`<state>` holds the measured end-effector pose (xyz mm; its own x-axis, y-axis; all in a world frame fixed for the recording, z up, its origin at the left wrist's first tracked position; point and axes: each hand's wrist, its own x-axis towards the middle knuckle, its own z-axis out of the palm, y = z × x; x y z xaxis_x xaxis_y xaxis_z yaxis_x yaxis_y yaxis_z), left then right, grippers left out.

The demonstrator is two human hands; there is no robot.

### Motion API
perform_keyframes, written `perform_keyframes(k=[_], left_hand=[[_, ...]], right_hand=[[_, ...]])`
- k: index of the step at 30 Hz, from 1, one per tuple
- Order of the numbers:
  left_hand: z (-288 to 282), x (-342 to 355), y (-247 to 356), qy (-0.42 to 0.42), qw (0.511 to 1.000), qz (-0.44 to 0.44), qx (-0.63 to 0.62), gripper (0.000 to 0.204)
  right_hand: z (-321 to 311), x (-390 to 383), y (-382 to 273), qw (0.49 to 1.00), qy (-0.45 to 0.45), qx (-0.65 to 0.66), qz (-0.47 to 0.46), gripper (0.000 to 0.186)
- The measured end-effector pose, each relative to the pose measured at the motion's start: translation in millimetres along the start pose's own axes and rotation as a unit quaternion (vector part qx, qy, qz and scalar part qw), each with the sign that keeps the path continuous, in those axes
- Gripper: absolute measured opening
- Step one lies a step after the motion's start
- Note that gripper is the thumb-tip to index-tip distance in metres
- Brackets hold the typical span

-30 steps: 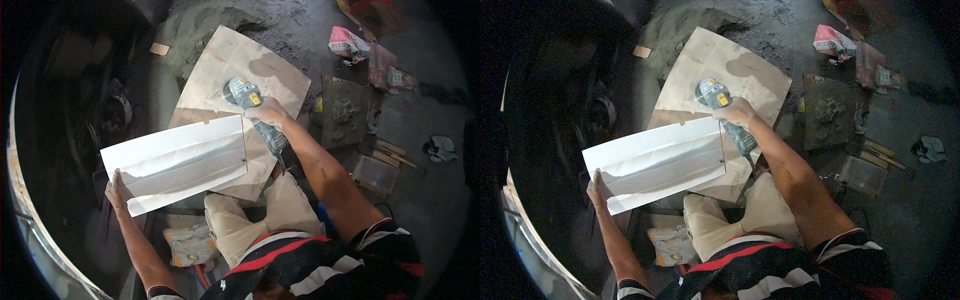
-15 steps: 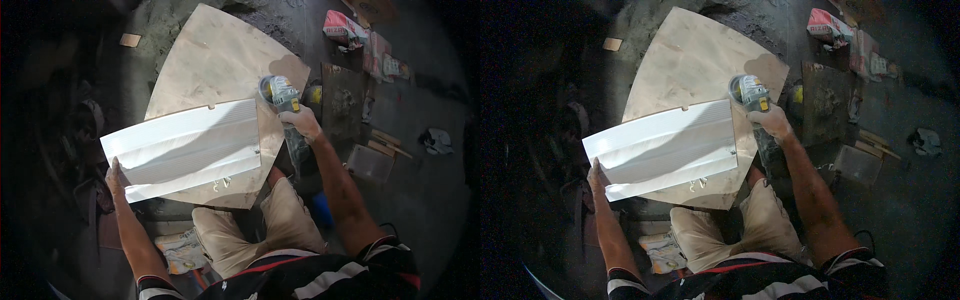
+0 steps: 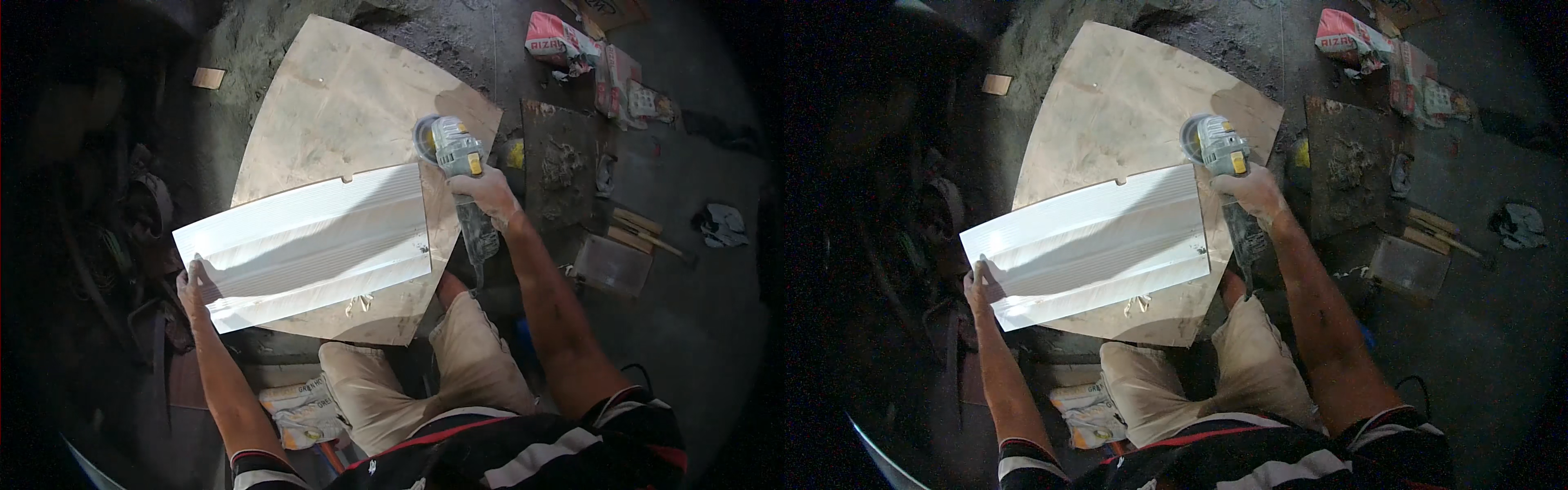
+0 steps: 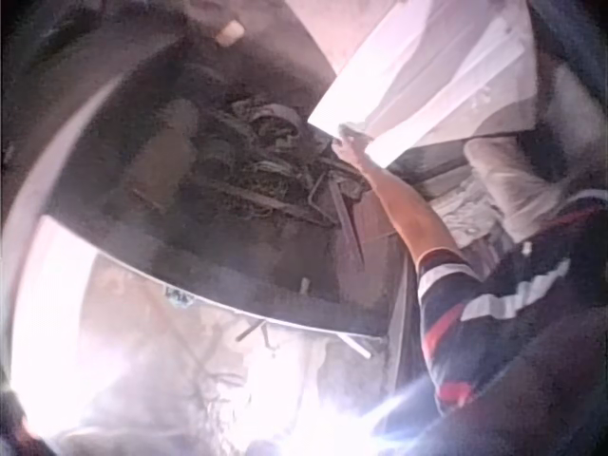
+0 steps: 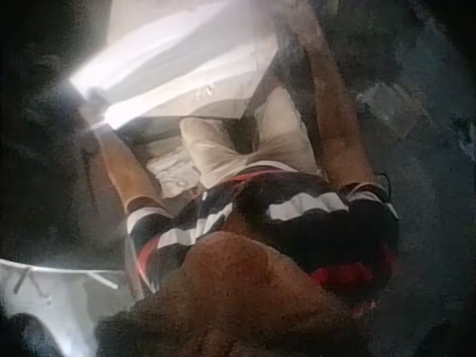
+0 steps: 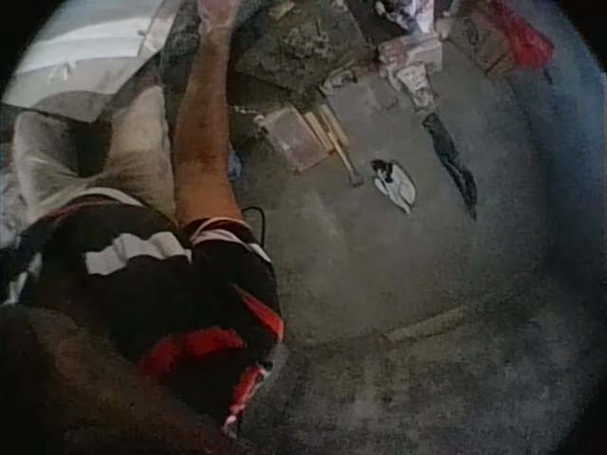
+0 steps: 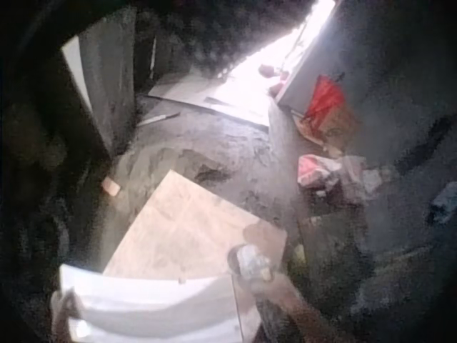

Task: The person applies mortar to a wall behind a sink by hand and with a tool, taps the area with a mallet, and uses an angle grinder to cut and shape a white ceramic tile.

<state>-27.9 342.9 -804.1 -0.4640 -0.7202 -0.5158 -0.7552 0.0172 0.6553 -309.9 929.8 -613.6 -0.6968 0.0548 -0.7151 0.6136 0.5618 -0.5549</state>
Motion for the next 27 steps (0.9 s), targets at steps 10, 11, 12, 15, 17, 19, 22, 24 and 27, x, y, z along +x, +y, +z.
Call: perform_keyframes(k=[10, 11, 12, 15, 17, 19, 22, 24, 27], left_hand=[[7, -15, 71, 0.132, 0.988, 0.001, -0.077, 0.055], [-5, -34, 85, 0.148, 0.985, 0.016, -0.082, 0.053], [-22, -57, 97, 0.158, 0.983, 0.030, -0.094, 0.048], [-72, -128, 133, 0.204, 0.959, 0.080, -0.178, 0.039], [-109, -169, 152, 0.227, 0.963, 0.068, -0.132, 0.042], [-125, -205, 163, 0.266, 0.939, 0.218, -0.019, 0.049], [-140, -243, 182, 0.281, 0.943, 0.169, -0.049, 0.053], [-140, -266, 193, 0.282, 0.945, 0.153, -0.065, 0.053], [-138, -295, 206, 0.288, 0.946, 0.122, -0.085, 0.052]], right_hand=[[10, -22, -23, 0.997, -0.061, -0.029, -0.032, 0.042], [8, -28, -30, 0.997, -0.060, -0.016, -0.042, 0.041], [7, -38, -36, 0.997, -0.056, -0.005, -0.045, 0.041], [-2, -65, -65, 0.995, -0.087, -0.010, -0.046, 0.035], [-6, -83, -88, 0.992, -0.114, -0.009, -0.048, 0.036], [-13, -105, -109, 0.991, -0.128, 0.007, -0.044, 0.040], [-28, -124, -138, 0.986, -0.138, -0.093, -0.014, 0.037], [-38, -131, -153, 0.979, -0.140, -0.144, -0.036, 0.035], [-45, -135, -167, 0.969, -0.139, -0.201, -0.046, 0.042]])
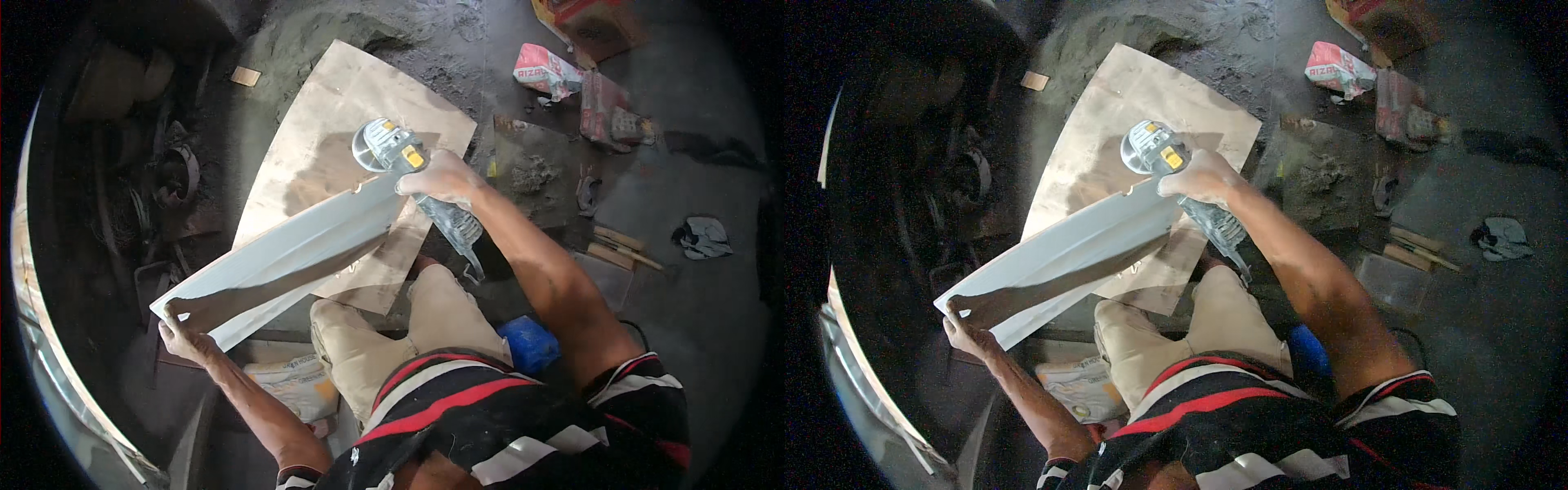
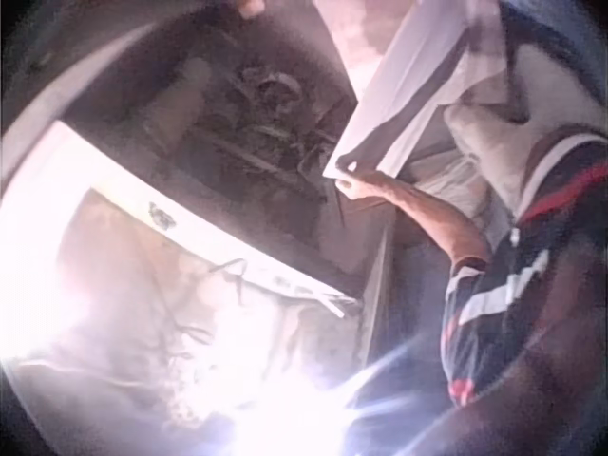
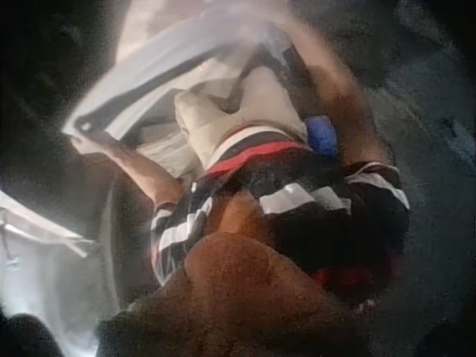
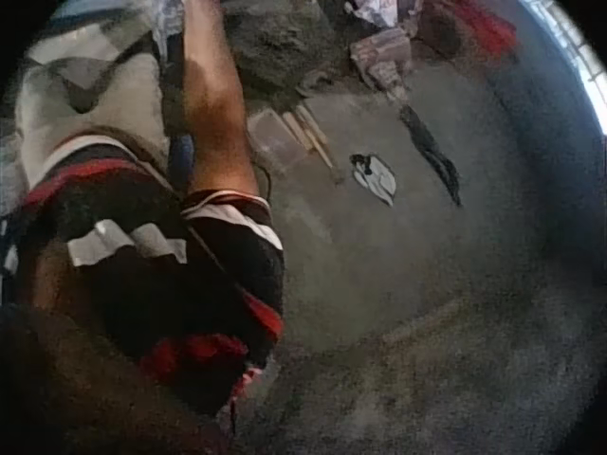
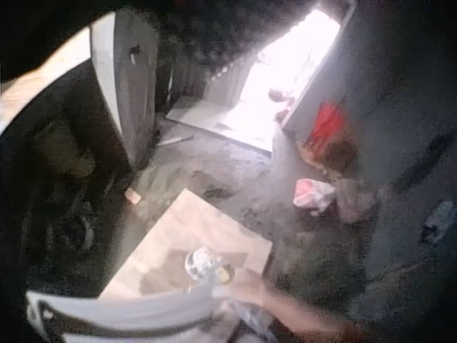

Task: The person applies mortar to a wall behind a sink by hand and with a tool, taps the area with a mallet, and uses an angle grinder to cut and shape a white ceramic tile.

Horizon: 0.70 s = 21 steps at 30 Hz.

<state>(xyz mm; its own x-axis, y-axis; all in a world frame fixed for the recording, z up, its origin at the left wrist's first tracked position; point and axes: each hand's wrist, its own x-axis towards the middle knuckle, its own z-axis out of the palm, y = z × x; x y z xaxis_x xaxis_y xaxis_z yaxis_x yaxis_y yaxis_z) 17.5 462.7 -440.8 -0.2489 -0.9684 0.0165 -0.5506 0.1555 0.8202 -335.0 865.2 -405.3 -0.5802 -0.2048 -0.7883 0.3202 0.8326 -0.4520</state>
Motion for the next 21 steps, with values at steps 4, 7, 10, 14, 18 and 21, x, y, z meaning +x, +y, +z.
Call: perform_keyframes(k=[4, 7, 10, 14, 18, 21], left_hand=[[-5, -17, 26, 0.016, 0.997, -0.028, -0.068, 0.048], [-6, -30, 46, 0.032, 0.994, -0.048, -0.095, 0.044], [-10, -38, 62, 0.042, 0.995, -0.041, -0.084, 0.045], [-16, -45, 69, 0.049, 0.996, -0.034, -0.067, 0.049], [-19, -48, 69, 0.054, 0.998, -0.041, -0.017, 0.046], [-15, -50, 72, 0.049, 0.997, -0.015, -0.064, 0.050]], right_hand=[[-8, -5, -9, 0.994, 0.004, -0.108, 0.007, 0.067], [-6, -6, -16, 0.986, 0.030, -0.165, -0.002, 0.074], [-4, -7, -19, 0.986, -0.006, -0.164, -0.027, 0.055], [-3, -2, -23, 0.976, -0.011, -0.217, -0.010, 0.051], [1, 1, -23, 0.972, -0.019, -0.233, -0.014, 0.053], [1, 2, -26, 0.967, -0.039, -0.250, -0.005, 0.059]])
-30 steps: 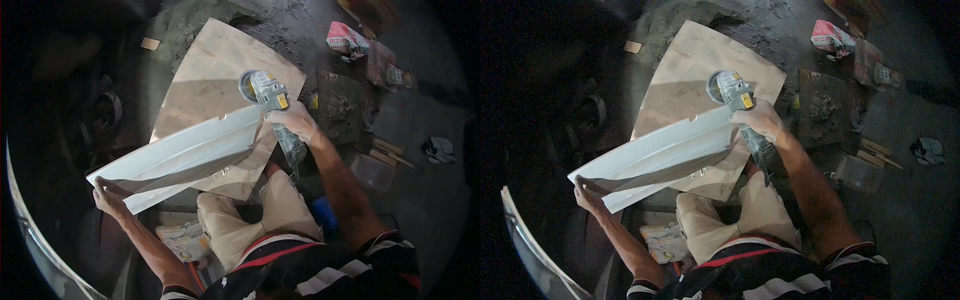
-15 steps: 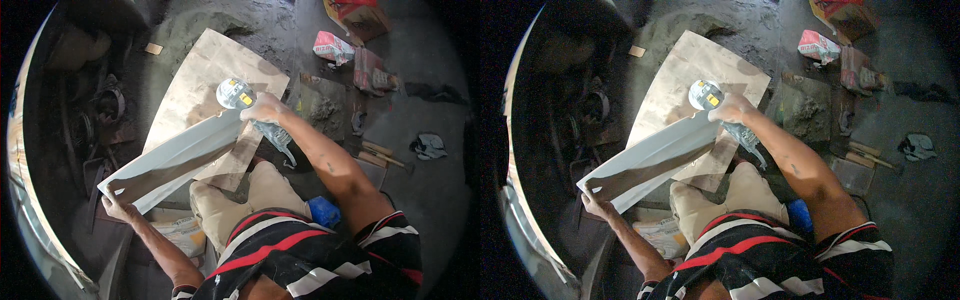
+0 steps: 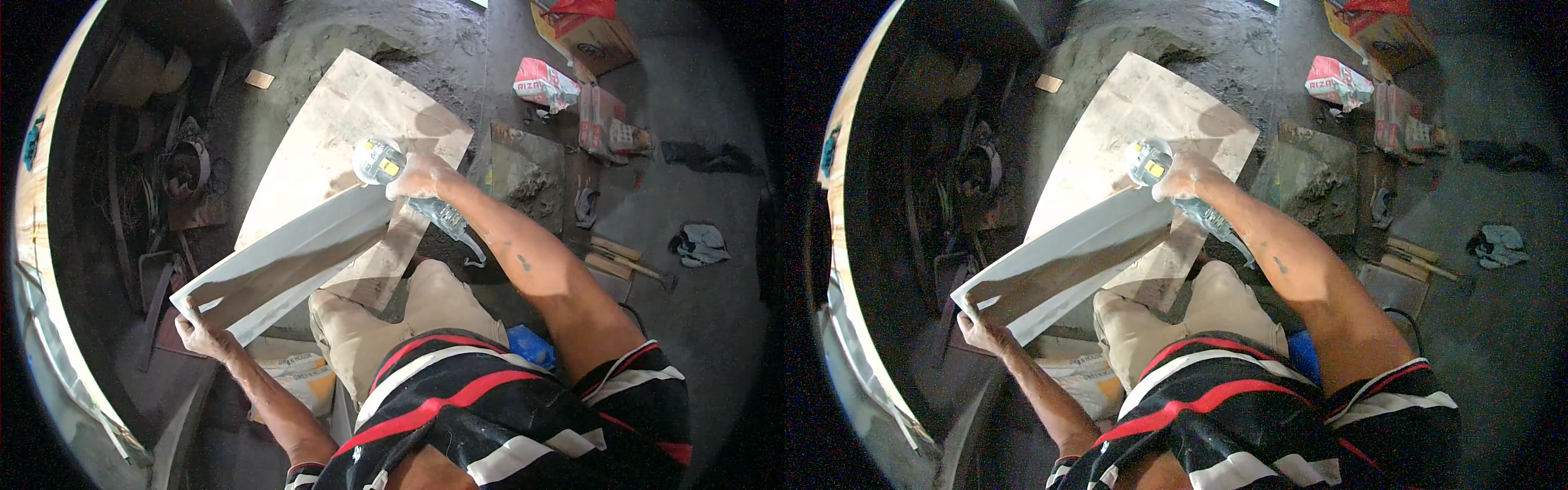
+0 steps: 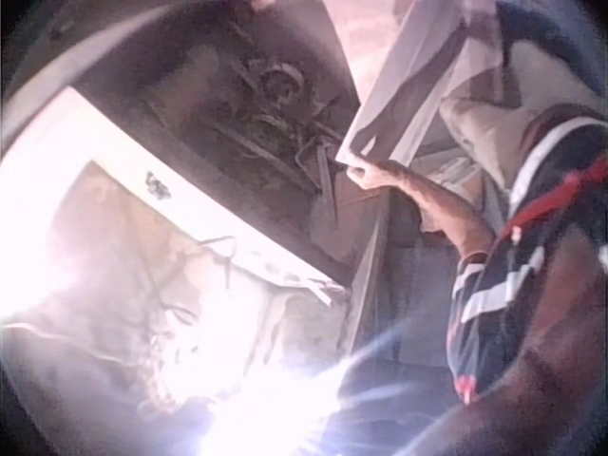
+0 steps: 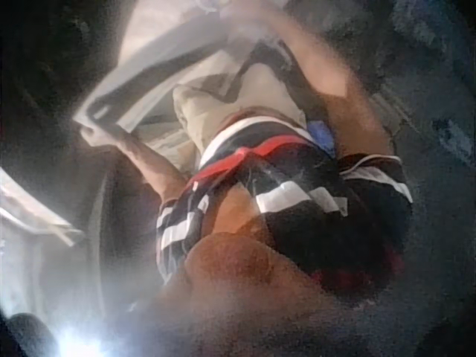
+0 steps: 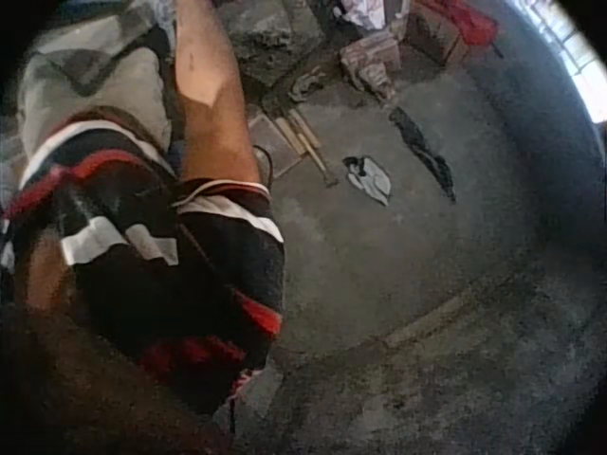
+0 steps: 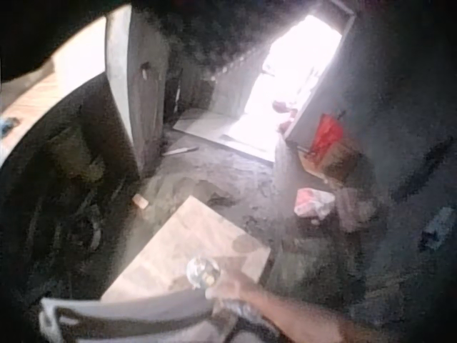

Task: The person applies mortar to a wall behind a sink by hand and with a tool, taps the area with a mallet, and uses an angle grinder to cut and shape a white ceramic tile.

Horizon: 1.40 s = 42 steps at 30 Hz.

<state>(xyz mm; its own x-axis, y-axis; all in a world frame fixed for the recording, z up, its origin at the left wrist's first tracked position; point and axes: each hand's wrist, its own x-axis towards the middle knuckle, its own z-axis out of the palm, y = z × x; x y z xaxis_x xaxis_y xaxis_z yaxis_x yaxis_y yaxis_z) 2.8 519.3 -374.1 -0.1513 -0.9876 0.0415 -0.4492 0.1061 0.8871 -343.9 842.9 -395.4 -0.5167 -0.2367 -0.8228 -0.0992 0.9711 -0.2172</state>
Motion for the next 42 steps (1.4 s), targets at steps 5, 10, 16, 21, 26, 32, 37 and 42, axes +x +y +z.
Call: perform_keyframes(k=[5, 10, 16, 21, 26, 32, 37, 42], left_hand=[[1, -2, 10, 0.001, 1.000, 0.008, 0.017, 0.049], [0, -6, 14, 0.001, 1.000, -0.002, -0.011, 0.045], [1, -7, 19, 0.006, 1.000, -0.002, -0.014, 0.044], [3, -8, 24, 0.005, 1.000, -0.003, -0.018, 0.046], [0, -7, 27, 0.008, 1.000, 0.004, -0.007, 0.049], [-6, -9, 25, 0.012, 1.000, 0.001, -0.001, 0.050], [-9, -10, 22, 0.009, 1.000, 0.003, 0.011, 0.050], [-9, -10, 20, 0.007, 1.000, -0.008, 0.012, 0.050]], right_hand=[[-4, -4, -5, 1.000, -0.017, -0.007, 0.004, 0.066], [-8, -9, -10, 0.999, -0.027, -0.025, 0.017, 0.065], [-10, -15, -11, 0.999, -0.006, -0.037, -0.009, 0.064], [-11, -17, -14, 0.999, 0.004, -0.037, -0.010, 0.065], [-12, -18, -15, 1.000, -0.014, -0.027, 0.007, 0.066], [-11, -20, -15, 1.000, 0.000, -0.020, -0.008, 0.068], [-15, -25, -16, 1.000, 0.009, -0.017, -0.019, 0.074], [-11, -24, -17, 0.999, 0.020, -0.023, -0.016, 0.082]])
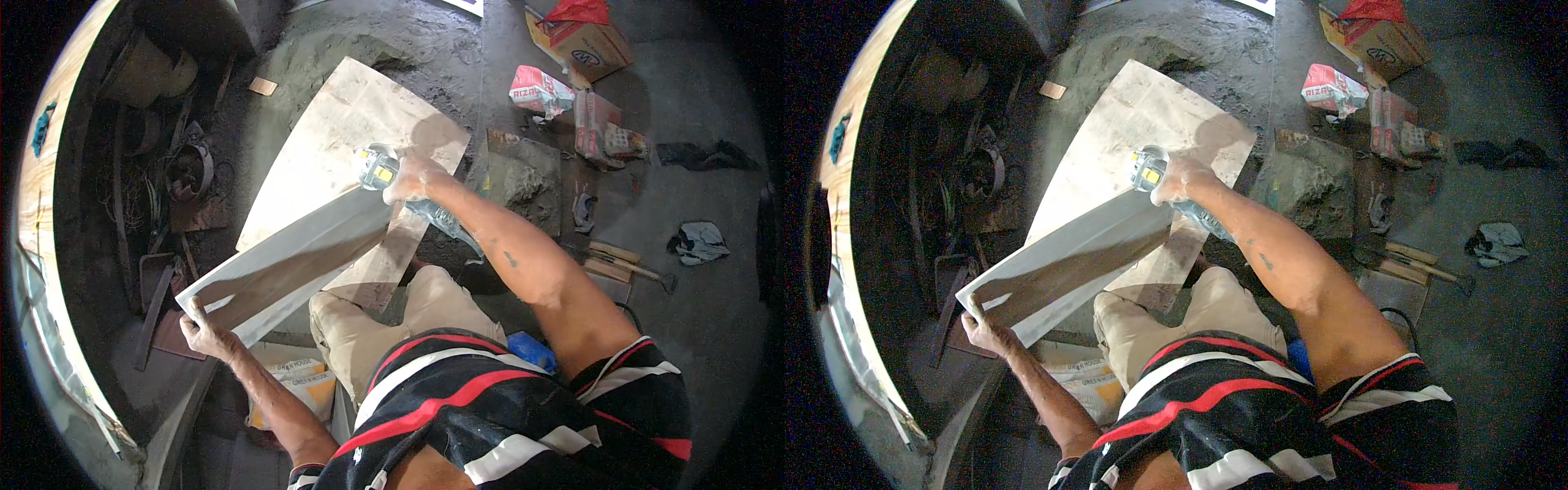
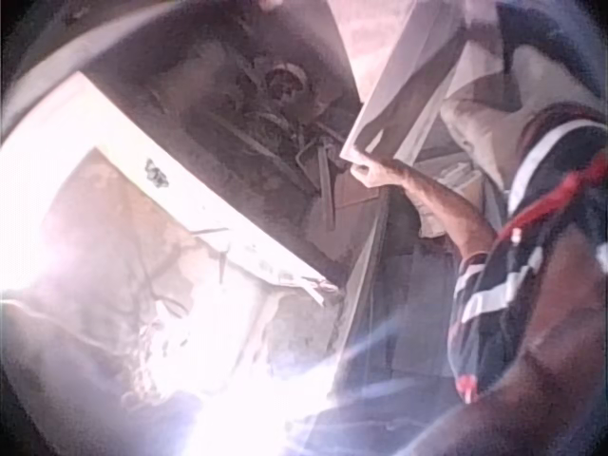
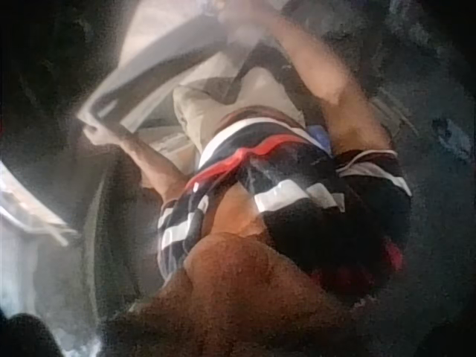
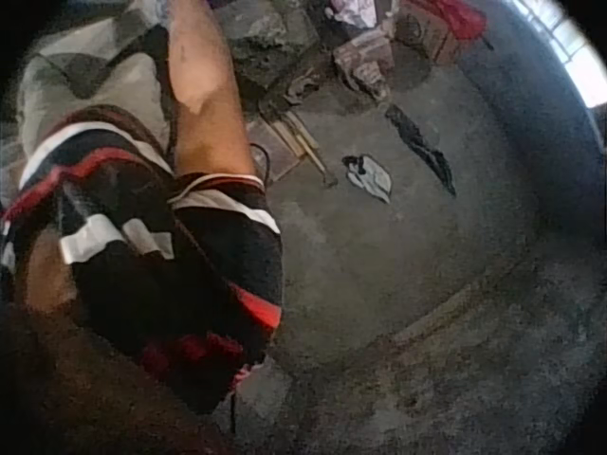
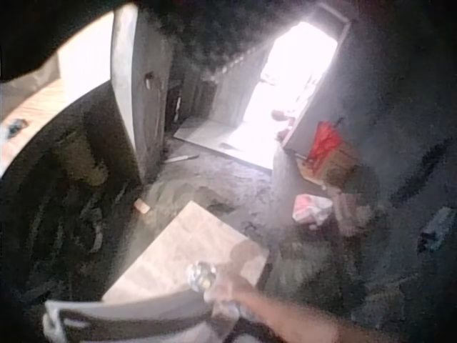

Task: The person applies mortar to a wall behind a sink by hand and with a tool, taps the area with a mallet, and uses an angle grinder to cut and shape a white ceramic tile.

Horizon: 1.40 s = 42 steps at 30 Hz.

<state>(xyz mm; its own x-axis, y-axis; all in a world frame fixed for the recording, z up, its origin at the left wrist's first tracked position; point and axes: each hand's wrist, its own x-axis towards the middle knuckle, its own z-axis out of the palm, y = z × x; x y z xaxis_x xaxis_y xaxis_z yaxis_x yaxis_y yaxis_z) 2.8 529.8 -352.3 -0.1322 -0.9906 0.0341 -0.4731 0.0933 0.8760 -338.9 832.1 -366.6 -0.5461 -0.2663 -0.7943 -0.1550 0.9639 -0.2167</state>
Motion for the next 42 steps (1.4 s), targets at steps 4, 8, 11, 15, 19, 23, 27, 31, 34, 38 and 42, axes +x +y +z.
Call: perform_keyframes(k=[4, 8, 11, 15, 19, 23, 27, 31, 34, 38, 42], left_hand=[[0, 0, -3, -0.002, 1.000, 0.011, -0.010, 0.050], [2, 1, -4, -0.002, 1.000, 0.010, -0.019, 0.050], [2, 1, -3, -0.003, 1.000, 0.018, -0.006, 0.050], [3, 0, -3, -0.006, 1.000, 0.016, -0.014, 0.051], [5, -1, -1, -0.003, 1.000, 0.018, -0.005, 0.051], [8, -3, 0, -0.002, 1.000, 0.024, -0.013, 0.051], [8, 9, -24, -0.005, 1.000, 0.014, -0.027, 0.050], [19, 71, -90, -0.023, 0.985, 0.092, 0.143, 0.054], [48, 131, -157, -0.037, 0.934, 0.176, 0.309, 0.067], [98, 183, -235, -0.082, 0.969, -0.028, 0.232, 0.079], [148, 211, -282, -0.119, 0.973, -0.055, 0.192, 0.078]], right_hand=[[4, 7, 3, 0.999, -0.025, -0.015, 0.012, 0.086], [8, 10, 5, 1.000, -0.018, -0.018, 0.002, 0.083], [10, 11, 5, 1.000, -0.001, -0.016, -0.004, 0.079], [6, 12, 3, 0.999, -0.040, -0.024, 0.022, 0.080], [3, 10, 1, 0.999, -0.030, -0.006, 0.013, 0.079], [4, 9, 3, 1.000, 0.005, -0.001, 0.002, 0.076], [0, 12, 9, 1.000, 0.025, 0.001, 0.015, 0.067], [-11, 14, 28, 0.994, 0.095, 0.054, 0.025, 0.058], [-12, 20, 53, 0.971, 0.194, 0.133, -0.033, 0.059], [8, 36, 90, 0.943, 0.201, 0.266, 0.003, 0.055], [38, 53, 119, 0.918, 0.127, 0.373, 0.035, 0.044]])
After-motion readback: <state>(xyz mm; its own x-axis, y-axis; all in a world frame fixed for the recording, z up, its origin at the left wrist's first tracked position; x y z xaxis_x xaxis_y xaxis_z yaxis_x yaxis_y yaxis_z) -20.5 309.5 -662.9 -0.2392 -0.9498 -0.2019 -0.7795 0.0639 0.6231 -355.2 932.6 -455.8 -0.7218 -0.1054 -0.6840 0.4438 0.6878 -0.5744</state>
